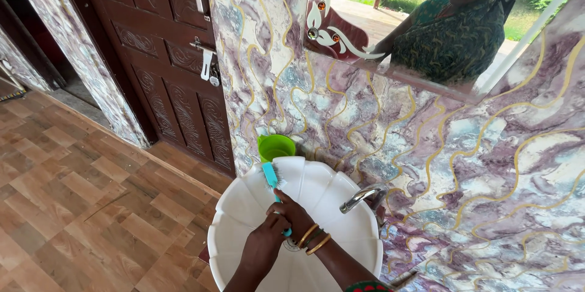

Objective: The person scrubs the interior of a white pedestal sink using a small blue brush. They repeatedly rub the basin surface and the drain area in a circular motion throughout the clip.

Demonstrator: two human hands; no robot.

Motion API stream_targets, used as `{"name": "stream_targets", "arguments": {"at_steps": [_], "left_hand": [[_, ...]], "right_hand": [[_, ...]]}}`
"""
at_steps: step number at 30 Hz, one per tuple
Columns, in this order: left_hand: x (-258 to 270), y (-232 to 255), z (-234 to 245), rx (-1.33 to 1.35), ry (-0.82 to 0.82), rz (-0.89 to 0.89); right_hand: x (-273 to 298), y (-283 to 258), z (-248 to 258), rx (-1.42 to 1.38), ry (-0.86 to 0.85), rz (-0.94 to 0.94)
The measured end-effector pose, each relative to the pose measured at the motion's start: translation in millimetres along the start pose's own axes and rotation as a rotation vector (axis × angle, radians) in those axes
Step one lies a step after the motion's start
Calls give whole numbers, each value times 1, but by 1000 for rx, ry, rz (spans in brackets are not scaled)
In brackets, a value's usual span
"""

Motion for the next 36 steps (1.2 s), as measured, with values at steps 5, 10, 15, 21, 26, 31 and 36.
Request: {"name": "stream_targets", "arguments": {"at_steps": [5,10,15,21,26,31,36], "left_hand": [[55,-6,-29,129,-24,-187],[41,0,-30,59,-1,-215],[15,6,-20,-4,43,-185],[53,7,-45,86,10,-232],[-3,18,-21,61,45,-174],[45,15,-42,58,-47,-167],[29,15,-42,77,6,-121]], "right_hand": [[73,-16,-9,55,-191,-88],[56,-5,1,256,-108,-58],[29,2,16,253,-7,-332],[80,8,3,280,-65,-269],[30,39,22,390,57,-291],[85,29,-3,412,-114,-264],[72,43,4,497,70,-99]]}}
Point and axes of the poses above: each hand's wrist, its own x-axis away from the middle knuckle, its own z-axis out of the back of the hand, y = z × x, the point moved 3 cm from there along -x, towards the middle knuckle, and after that the axes turned 12 degrees about y, right-handed, at the moved point
